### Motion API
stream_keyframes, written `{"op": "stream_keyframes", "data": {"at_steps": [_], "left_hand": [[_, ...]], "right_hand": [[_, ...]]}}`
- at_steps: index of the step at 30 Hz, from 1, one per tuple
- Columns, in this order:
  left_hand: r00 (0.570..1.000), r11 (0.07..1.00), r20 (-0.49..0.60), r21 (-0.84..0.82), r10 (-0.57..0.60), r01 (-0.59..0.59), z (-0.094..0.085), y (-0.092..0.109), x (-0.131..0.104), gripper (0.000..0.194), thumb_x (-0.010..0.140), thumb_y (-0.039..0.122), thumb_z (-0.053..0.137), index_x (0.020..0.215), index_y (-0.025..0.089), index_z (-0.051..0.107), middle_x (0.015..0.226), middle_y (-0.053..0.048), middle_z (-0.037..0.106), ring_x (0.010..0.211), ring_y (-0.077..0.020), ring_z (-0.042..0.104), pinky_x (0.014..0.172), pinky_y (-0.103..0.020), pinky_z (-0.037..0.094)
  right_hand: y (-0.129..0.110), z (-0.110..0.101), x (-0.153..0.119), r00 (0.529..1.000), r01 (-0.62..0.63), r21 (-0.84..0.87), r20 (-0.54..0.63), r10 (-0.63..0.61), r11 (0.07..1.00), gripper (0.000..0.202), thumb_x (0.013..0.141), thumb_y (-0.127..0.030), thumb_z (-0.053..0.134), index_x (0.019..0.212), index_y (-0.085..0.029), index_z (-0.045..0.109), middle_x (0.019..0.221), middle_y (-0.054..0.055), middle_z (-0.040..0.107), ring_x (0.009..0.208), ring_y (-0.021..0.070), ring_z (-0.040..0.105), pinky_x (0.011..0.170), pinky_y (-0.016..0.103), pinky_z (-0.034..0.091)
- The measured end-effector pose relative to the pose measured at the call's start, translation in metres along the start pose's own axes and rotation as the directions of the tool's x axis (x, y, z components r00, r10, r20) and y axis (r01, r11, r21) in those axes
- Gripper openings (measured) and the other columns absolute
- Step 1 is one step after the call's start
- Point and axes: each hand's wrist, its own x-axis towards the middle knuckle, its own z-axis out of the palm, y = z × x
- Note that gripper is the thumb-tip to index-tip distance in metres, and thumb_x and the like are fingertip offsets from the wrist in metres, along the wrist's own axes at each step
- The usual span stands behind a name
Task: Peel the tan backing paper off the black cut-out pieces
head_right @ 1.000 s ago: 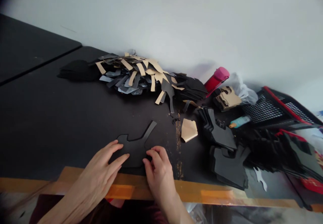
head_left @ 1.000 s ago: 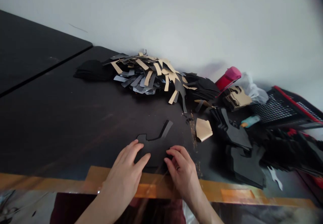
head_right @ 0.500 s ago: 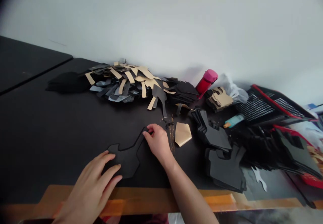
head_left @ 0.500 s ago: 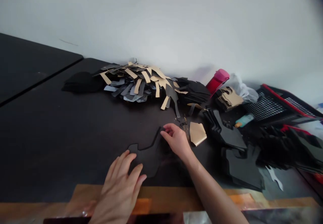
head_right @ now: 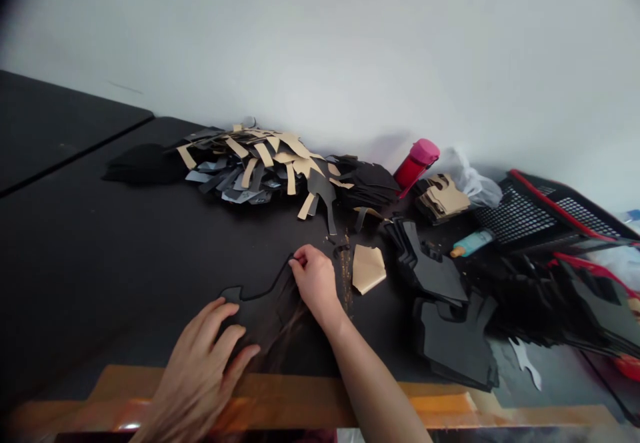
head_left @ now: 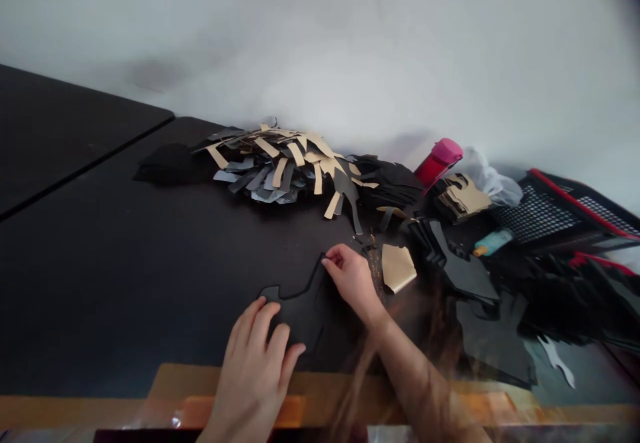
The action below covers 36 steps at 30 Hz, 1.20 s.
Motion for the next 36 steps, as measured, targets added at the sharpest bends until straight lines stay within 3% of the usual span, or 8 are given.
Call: {"op": "stream_keyframes", "data": {"at_steps": [4,9,13,24,27,31,33,36], "left_hand": [[0.998,0.996,0.043,0.068,-0.051,0.048,-0.001,0.004,0.001,0.004,0.083,0.019,0.056,0.083,0.019,0.059,0.11,-0.012,0.053,0.113,-0.0341,0.048,0.09,-0.053,0.046],[0.994,0.98,0.109,0.199,-0.03,0.008,-0.003,0.013,0.006,0.046,0.078,0.011,0.057,0.118,0.033,0.058,0.116,-0.011,0.053,0.113,-0.0379,0.046,0.09,-0.059,0.041],[0.983,0.981,0.144,0.172,-0.111,0.086,-0.008,0.019,0.012,0.04,0.079,0.019,0.056,0.117,0.033,0.062,0.118,-0.01,0.055,0.112,-0.0364,0.046,0.097,-0.06,0.033],[0.973,0.971,0.128,-0.116,-0.194,0.209,-0.011,-0.012,0.012,0.053,0.076,0.034,0.06,0.126,0.02,0.051,0.127,-0.017,0.045,0.118,-0.0372,0.041,0.095,-0.057,0.035],[0.913,0.798,0.159,-0.447,-0.375,0.405,-0.019,-0.018,0.015,0.048,0.076,0.034,0.06,0.122,0.024,0.048,0.118,-0.01,0.051,0.114,-0.0296,0.048,0.096,-0.05,0.038],[0.766,0.261,0.378,-0.783,-0.52,0.564,-0.028,-0.017,0.02,0.048,0.074,0.034,0.064,0.117,0.024,0.047,0.116,-0.007,0.057,0.107,-0.0249,0.056,0.091,-0.04,0.045],[0.723,0.049,0.478,-0.817,-0.499,0.575,-0.031,-0.014,0.021,0.048,0.073,0.034,0.066,0.116,0.023,0.047,0.111,-0.006,0.06,0.101,-0.0234,0.059,0.085,-0.036,0.048],[0.697,-0.06,0.501,-0.831,-0.513,0.553,-0.033,-0.009,0.018,0.042,0.073,0.034,0.067,0.11,0.022,0.052,0.103,-0.005,0.065,0.094,-0.0204,0.061,0.081,-0.031,0.048]], "right_hand": [[-0.001,-0.002,0.002,1.0,0.011,-0.076,-0.025,-0.013,0.997,0.014,0.073,-0.018,0.065,0.086,-0.02,0.061,0.08,0.001,0.056,0.073,0.0171,0.056,0.069,0.029,0.045],[-0.004,-0.005,0.005,1.0,0.022,-0.108,0.001,-0.022,0.994,0.01,0.074,-0.018,0.066,0.083,-0.02,0.062,0.084,0.004,0.053,0.079,0.0191,0.053,0.079,0.033,0.044],[-0.005,-0.004,0.011,1.0,0.014,-0.058,0.022,-0.013,0.998,0.012,0.069,-0.014,0.067,0.073,-0.019,0.058,0.082,0.004,0.053,0.084,0.0209,0.051,0.087,0.038,0.039],[-0.023,-0.021,0.003,0.985,-0.069,0.569,0.168,-0.034,0.819,0.027,0.069,-0.034,0.065,0.081,-0.023,0.043,0.069,-0.006,0.05,0.059,0.0117,0.052,0.052,0.023,0.045],[-0.039,-0.028,-0.002,0.993,-0.056,0.689,0.115,-0.032,0.723,0.032,0.068,-0.036,0.069,0.086,-0.023,0.046,0.072,-0.005,0.052,0.06,0.0102,0.051,0.052,0.021,0.043],[-0.054,-0.027,-0.017,0.999,-0.046,0.79,0.054,0.006,0.611,0.035,0.069,-0.039,0.072,0.093,-0.022,0.053,0.081,-0.002,0.059,0.071,0.011,0.056,0.062,0.021,0.044],[-0.057,-0.024,-0.029,0.984,-0.145,0.807,0.176,0.001,0.572,0.033,0.074,-0.041,0.07,0.097,-0.021,0.058,0.084,0.0,0.062,0.075,0.013,0.058,0.062,0.022,0.043],[-0.053,-0.018,-0.048,0.924,-0.314,0.761,0.383,-0.004,0.567,0.028,0.077,-0.043,0.067,0.091,-0.019,0.066,0.082,0.001,0.066,0.073,0.014,0.059,0.062,0.023,0.042]]}}
